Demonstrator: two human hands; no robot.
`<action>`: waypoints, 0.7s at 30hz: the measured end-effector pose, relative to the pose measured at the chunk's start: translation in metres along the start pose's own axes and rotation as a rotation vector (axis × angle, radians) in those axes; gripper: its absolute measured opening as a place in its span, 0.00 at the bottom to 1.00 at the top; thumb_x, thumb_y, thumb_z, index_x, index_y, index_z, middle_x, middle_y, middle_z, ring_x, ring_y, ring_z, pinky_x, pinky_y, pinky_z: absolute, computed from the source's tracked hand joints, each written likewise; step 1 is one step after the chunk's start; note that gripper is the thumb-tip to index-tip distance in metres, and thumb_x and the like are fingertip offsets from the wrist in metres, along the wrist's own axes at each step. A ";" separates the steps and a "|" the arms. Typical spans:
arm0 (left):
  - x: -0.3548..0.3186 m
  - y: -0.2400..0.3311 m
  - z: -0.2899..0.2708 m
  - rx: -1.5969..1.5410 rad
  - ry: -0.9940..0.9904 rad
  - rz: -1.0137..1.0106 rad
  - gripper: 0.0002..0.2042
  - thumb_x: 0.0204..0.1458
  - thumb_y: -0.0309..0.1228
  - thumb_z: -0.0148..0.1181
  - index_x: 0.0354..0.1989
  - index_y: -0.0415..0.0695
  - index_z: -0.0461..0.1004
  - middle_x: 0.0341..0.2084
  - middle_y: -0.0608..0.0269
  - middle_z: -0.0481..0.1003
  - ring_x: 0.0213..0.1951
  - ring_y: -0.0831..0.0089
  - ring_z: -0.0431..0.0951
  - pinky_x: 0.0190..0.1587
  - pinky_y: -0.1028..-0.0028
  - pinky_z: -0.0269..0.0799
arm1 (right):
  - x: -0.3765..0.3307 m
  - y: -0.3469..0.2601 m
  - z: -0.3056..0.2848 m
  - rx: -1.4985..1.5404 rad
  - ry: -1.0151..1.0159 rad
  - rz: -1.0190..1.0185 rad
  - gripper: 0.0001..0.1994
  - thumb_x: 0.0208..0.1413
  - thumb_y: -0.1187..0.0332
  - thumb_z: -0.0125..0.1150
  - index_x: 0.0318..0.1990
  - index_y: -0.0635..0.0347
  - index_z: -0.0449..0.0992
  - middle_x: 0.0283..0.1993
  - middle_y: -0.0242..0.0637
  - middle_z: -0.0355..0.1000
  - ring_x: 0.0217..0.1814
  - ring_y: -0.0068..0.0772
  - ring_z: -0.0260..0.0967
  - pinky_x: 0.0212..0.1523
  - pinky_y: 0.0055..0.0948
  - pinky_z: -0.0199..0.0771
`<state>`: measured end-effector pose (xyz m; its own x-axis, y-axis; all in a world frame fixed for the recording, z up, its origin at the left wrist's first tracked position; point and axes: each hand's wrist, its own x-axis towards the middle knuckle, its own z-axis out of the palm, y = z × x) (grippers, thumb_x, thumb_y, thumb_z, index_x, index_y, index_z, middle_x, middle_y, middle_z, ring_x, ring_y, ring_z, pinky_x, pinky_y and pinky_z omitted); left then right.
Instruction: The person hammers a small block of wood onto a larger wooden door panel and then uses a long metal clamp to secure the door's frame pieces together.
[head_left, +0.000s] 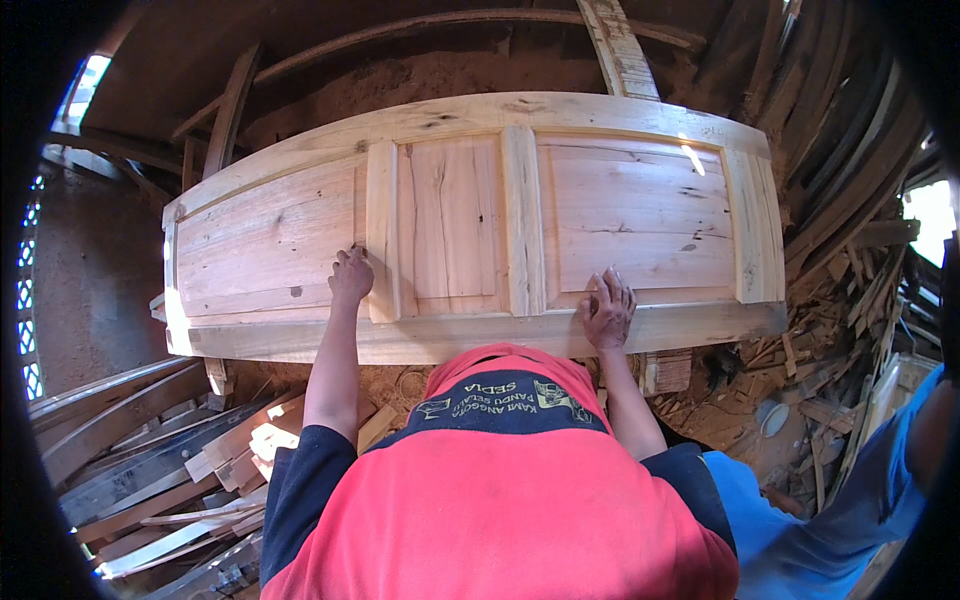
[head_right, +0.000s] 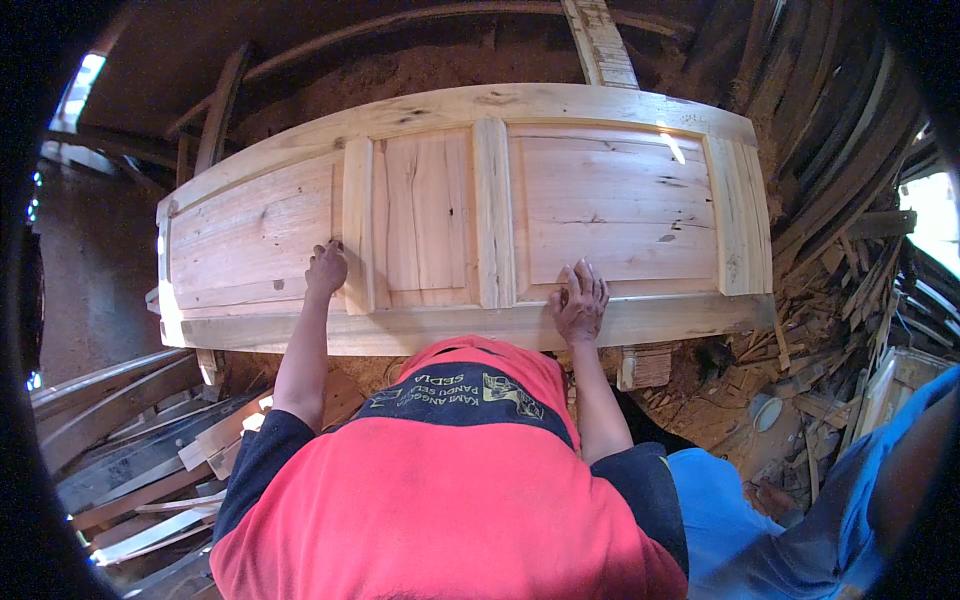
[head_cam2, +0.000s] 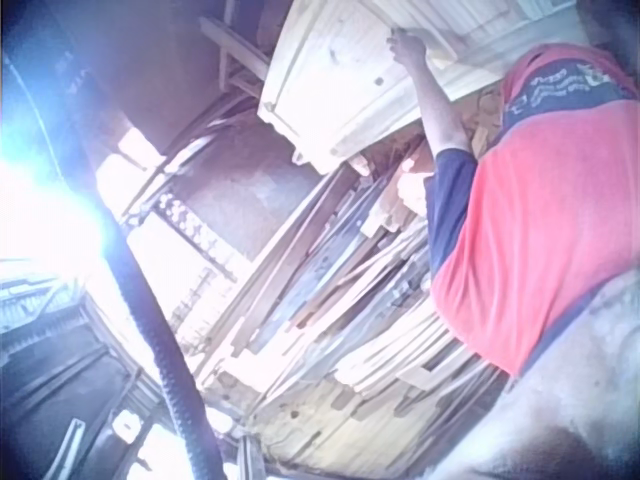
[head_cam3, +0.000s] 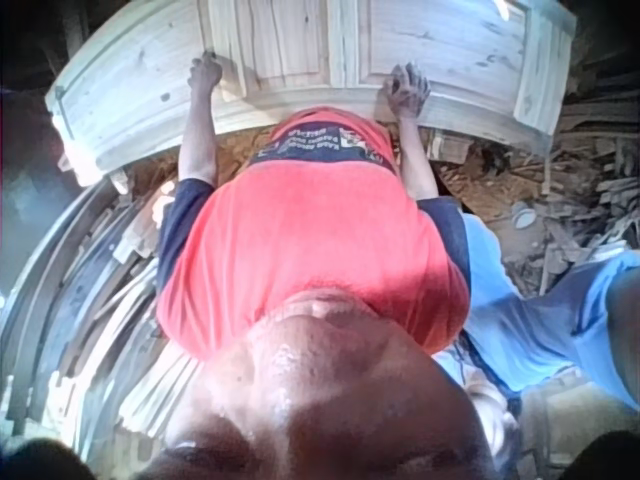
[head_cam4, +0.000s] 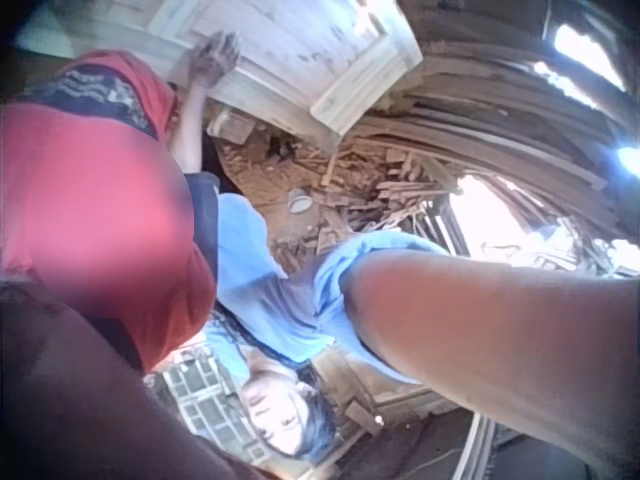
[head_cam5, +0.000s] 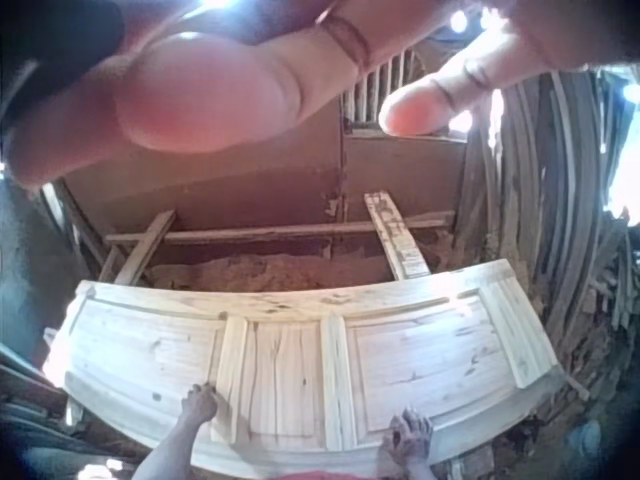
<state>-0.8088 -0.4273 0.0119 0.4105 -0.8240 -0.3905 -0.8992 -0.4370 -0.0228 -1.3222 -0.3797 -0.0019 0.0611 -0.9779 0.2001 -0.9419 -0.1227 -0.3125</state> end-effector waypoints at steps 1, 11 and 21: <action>0.001 0.000 0.001 -0.015 -0.008 -0.008 0.20 0.59 0.36 0.47 0.59 0.52 0.68 0.57 0.46 0.66 0.57 0.43 0.71 0.53 0.42 0.72 | 0.001 0.000 0.000 0.001 0.010 -0.009 0.26 0.52 0.61 0.61 0.60 0.54 0.73 0.68 0.45 0.63 0.73 0.47 0.56 0.72 0.53 0.51; -0.003 0.003 -0.009 -0.053 -0.031 -0.022 0.19 0.58 0.35 0.49 0.58 0.54 0.70 0.57 0.49 0.66 0.58 0.44 0.71 0.55 0.44 0.71 | 0.000 0.000 -0.001 -0.008 -0.005 -0.009 0.27 0.52 0.60 0.62 0.61 0.53 0.72 0.68 0.45 0.63 0.73 0.47 0.56 0.73 0.53 0.50; 0.001 0.004 -0.011 -0.039 -0.053 -0.013 0.19 0.57 0.34 0.47 0.57 0.54 0.71 0.56 0.49 0.67 0.57 0.44 0.72 0.55 0.46 0.71 | 0.000 0.002 0.001 -0.009 -0.009 0.005 0.27 0.52 0.60 0.60 0.62 0.52 0.72 0.68 0.44 0.63 0.74 0.45 0.56 0.73 0.53 0.50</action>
<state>-0.8103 -0.4338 0.0221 0.4122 -0.7985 -0.4387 -0.8869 -0.4620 0.0075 -1.3236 -0.3801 -0.0031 0.0596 -0.9799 0.1905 -0.9451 -0.1168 -0.3051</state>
